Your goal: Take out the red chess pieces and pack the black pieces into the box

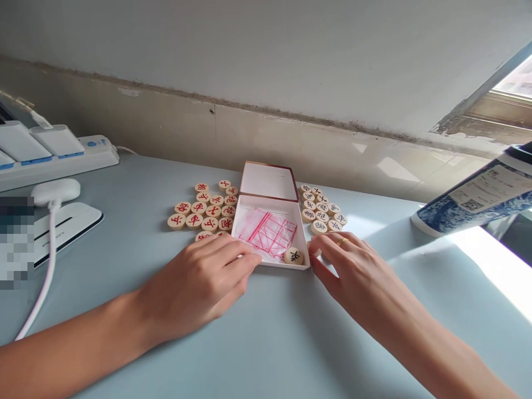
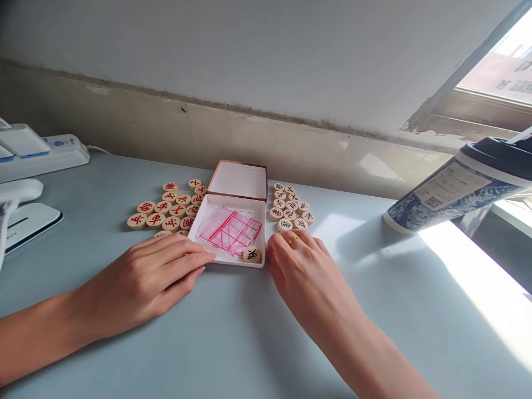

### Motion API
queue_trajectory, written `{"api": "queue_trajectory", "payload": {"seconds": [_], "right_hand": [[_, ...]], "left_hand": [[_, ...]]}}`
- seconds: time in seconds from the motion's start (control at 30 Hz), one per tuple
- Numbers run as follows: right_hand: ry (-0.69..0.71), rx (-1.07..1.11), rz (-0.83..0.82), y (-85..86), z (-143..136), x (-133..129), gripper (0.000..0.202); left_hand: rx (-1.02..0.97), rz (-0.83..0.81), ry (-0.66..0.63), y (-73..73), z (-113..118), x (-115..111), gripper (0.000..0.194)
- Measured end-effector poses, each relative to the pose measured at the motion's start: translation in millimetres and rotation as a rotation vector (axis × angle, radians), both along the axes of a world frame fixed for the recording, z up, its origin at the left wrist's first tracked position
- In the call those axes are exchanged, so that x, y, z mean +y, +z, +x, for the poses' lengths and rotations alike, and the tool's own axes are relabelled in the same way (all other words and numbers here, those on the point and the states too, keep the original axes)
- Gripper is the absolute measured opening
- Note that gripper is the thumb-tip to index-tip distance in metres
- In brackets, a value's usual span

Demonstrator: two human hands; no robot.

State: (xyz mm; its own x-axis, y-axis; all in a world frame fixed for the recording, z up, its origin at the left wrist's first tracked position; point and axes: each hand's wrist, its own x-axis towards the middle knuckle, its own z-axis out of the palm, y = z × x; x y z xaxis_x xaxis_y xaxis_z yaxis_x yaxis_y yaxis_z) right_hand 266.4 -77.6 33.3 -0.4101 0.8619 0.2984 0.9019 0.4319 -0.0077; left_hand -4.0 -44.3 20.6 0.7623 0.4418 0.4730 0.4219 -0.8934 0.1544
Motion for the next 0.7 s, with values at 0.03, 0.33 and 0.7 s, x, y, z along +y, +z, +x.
{"api": "queue_trajectory", "payload": {"seconds": [0.03,0.33,0.7], "right_hand": [[-0.004,-0.003,0.0,0.3,0.4,0.2,0.013],[0.038,0.221,0.158,16.3,-13.6,-12.1,0.01],[0.392,0.653,-0.346,8.7,-39.3,-34.2,0.025]], "left_hand": [[-0.001,0.002,0.003,0.0,0.1,0.2,0.025],[-0.097,0.183,0.001,9.2,2.7,-5.0,0.019],[-0.22,-0.574,-0.131,9.1,7.0,-17.1,0.01]]}}
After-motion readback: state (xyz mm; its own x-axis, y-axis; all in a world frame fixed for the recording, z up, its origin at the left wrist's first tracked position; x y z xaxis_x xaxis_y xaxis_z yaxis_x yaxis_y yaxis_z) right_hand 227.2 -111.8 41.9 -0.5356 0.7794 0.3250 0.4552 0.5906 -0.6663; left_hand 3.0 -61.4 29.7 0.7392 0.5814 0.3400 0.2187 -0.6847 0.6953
